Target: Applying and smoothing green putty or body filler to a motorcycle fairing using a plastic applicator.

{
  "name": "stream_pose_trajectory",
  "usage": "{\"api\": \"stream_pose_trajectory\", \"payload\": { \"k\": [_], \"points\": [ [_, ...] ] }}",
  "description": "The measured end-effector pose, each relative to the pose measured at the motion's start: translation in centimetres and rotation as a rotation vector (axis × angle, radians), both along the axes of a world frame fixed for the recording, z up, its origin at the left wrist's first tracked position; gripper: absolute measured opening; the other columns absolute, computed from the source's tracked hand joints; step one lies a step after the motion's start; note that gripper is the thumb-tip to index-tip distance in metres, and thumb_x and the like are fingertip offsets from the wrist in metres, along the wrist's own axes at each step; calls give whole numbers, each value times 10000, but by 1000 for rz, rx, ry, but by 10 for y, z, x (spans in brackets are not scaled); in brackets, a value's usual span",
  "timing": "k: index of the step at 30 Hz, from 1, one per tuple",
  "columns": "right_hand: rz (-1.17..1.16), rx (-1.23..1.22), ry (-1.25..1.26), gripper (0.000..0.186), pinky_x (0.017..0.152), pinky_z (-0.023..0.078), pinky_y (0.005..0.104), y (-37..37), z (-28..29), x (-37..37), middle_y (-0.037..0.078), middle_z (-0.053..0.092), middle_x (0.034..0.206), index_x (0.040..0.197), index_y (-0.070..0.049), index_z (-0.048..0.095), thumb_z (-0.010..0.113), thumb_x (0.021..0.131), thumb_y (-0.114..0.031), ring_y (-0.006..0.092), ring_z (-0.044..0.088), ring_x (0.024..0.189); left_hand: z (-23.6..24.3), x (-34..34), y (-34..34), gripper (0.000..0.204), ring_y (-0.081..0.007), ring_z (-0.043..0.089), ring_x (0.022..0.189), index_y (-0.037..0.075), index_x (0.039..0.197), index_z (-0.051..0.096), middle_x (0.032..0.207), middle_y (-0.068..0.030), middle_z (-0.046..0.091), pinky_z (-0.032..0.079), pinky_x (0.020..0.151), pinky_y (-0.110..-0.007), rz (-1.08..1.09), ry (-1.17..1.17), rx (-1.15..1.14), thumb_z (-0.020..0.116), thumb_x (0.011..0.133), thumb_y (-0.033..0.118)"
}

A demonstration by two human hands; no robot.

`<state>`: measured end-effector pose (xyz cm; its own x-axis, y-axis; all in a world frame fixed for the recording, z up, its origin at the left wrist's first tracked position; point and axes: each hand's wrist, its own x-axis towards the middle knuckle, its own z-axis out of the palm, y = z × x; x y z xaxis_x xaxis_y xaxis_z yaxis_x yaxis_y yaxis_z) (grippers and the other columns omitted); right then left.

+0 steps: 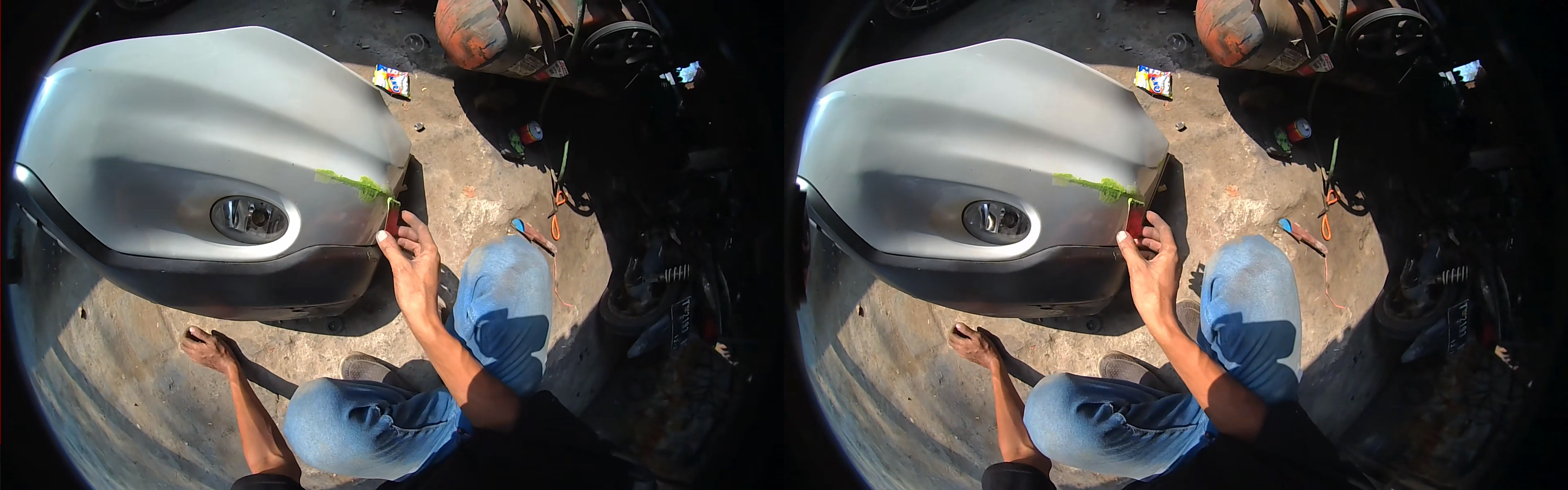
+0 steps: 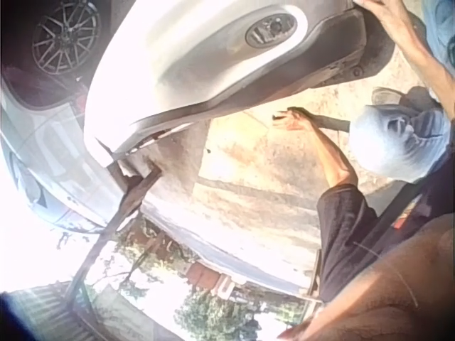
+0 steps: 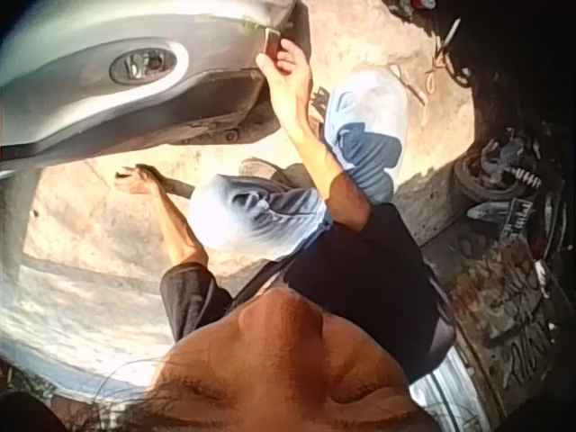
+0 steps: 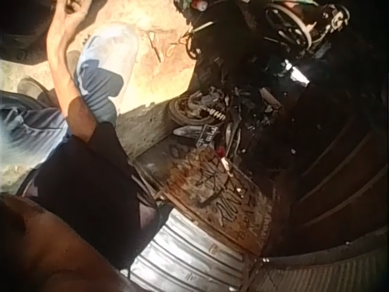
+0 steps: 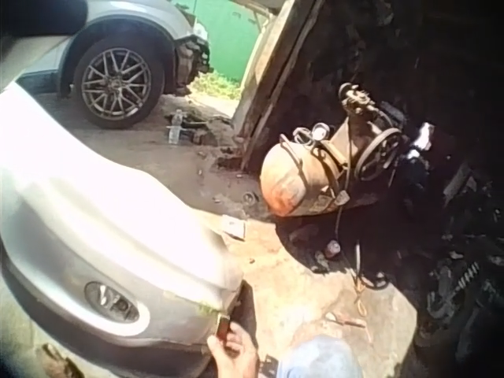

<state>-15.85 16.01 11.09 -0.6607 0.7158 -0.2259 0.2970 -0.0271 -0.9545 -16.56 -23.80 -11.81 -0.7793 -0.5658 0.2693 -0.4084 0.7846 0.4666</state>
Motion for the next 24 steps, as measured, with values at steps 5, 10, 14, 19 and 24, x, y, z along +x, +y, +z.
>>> {"api": "stream_pose_trajectory", "payload": {
  "k": [5,10,14,19,24],
  "points": [
    [61,87,17,482,804,529,281,-17,7,-11,89,631,1102,1371,-75,603,776,928,-154,138,592,967,-5,3,-6,507,-385,576,1000,-43,1128,610,1063,-202,610,435,887,-517,-15,40,-12,454,1097,439],
    [77,192,71,455,878,524,299,-23,5,-15,95,632,1140,1364,-63,614,763,942,-145,153,606,983,-6,1,-5,519,-381,575,1012,-46,1132,608,1075,-199,613,437,894,-516,-14,38,-22,455,1096,449],
    [58,193,80,469,892,533,316,-23,1,-16,99,624,1122,1368,-49,608,769,942,-163,163,617,990,-5,3,-5,529,-381,573,1021,-48,1137,604,1078,-199,611,437,902,-516,-14,28,-9,455,1094,458],
    [63,225,59,467,875,551,335,-26,2,-21,103,599,1069,1346,-45,629,784,929,-189,178,649,919,-6,5,-6,543,-390,570,1044,-50,1179,584,1114,-212,601,433,913,-519,-13,-2,-6,444,1093,468],
    [58,294,18,464,839,547,341,-25,4,-24,95,596,1029,1332,-57,643,795,912,-184,181,649,883,-8,5,-7,571,-406,566,1063,-60,1199,574,1135,-227,595,431,921,-526,-25,-10,-12,439,1090,484]
  ]
}}
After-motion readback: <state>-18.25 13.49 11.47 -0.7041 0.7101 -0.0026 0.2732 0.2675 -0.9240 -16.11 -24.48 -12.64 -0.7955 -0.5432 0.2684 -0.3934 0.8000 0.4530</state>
